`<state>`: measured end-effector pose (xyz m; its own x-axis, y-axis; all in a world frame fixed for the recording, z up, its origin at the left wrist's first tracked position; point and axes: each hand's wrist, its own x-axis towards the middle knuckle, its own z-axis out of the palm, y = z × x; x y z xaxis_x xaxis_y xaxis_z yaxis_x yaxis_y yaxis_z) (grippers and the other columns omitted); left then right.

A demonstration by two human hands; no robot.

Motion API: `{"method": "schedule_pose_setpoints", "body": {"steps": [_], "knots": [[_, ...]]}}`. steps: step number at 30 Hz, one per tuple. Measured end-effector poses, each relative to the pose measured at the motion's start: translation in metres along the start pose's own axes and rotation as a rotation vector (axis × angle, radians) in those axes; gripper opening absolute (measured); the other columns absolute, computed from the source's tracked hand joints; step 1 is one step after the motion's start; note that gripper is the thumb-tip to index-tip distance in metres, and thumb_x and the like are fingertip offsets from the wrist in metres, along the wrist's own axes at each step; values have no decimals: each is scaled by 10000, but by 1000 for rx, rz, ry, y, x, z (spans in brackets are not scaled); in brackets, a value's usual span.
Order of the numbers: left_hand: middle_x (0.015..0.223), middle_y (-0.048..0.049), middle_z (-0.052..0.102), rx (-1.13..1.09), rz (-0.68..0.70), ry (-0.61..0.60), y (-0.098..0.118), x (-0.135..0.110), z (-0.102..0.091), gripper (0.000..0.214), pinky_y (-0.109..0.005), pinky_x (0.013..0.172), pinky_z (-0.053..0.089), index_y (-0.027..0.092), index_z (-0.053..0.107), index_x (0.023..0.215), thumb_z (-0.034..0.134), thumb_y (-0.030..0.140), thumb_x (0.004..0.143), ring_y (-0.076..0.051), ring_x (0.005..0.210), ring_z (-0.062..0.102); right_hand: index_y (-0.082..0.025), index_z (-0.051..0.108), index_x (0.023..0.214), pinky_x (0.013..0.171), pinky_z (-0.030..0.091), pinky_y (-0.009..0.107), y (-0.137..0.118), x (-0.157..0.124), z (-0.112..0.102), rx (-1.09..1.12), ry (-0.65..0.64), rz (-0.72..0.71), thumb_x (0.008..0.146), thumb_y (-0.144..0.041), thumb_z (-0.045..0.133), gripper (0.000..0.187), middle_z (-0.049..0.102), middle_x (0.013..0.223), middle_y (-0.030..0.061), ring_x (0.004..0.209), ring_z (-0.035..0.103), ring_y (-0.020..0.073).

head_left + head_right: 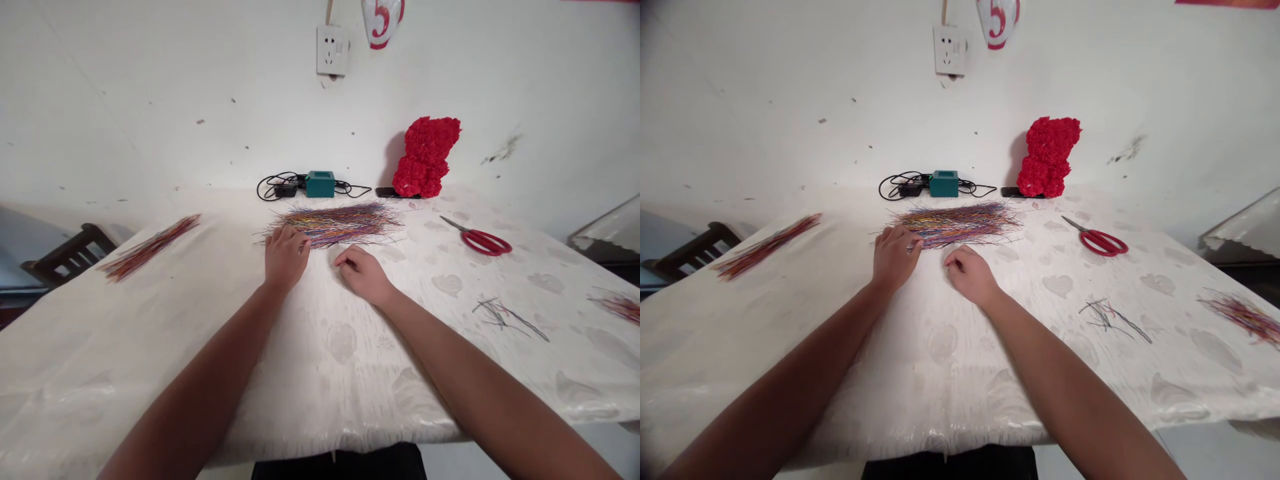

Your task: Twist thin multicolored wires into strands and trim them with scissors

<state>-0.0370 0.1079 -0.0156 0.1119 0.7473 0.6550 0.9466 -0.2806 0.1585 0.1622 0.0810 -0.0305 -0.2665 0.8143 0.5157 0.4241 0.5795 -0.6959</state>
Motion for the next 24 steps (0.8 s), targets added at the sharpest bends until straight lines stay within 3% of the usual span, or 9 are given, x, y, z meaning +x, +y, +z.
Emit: {"method": "schedule_pose_setpoints", "body": {"steps": [14, 24], "knots": [[947, -51, 642, -101, -68, 139, -2, 4, -8, 129, -360, 854, 368, 204, 577, 903, 463, 229, 957, -231, 954, 545, -193, 658, 796, 702, 431, 317, 0, 0, -1, -2, 3, 2, 776, -109, 478, 200, 581, 822, 29, 740, 556, 177], [885, -45, 626, -220, -126, 314, -12, 9, -19, 71, -343, 844, 385, 200, 560, 877, 501, 202, 915, -209, 872, 555, -177, 667, 804, 700, 424, 310, 1, 0, 0, 10, -2, 11, 770, -106, 477, 206, 576, 822, 32, 735, 552, 173]]}}
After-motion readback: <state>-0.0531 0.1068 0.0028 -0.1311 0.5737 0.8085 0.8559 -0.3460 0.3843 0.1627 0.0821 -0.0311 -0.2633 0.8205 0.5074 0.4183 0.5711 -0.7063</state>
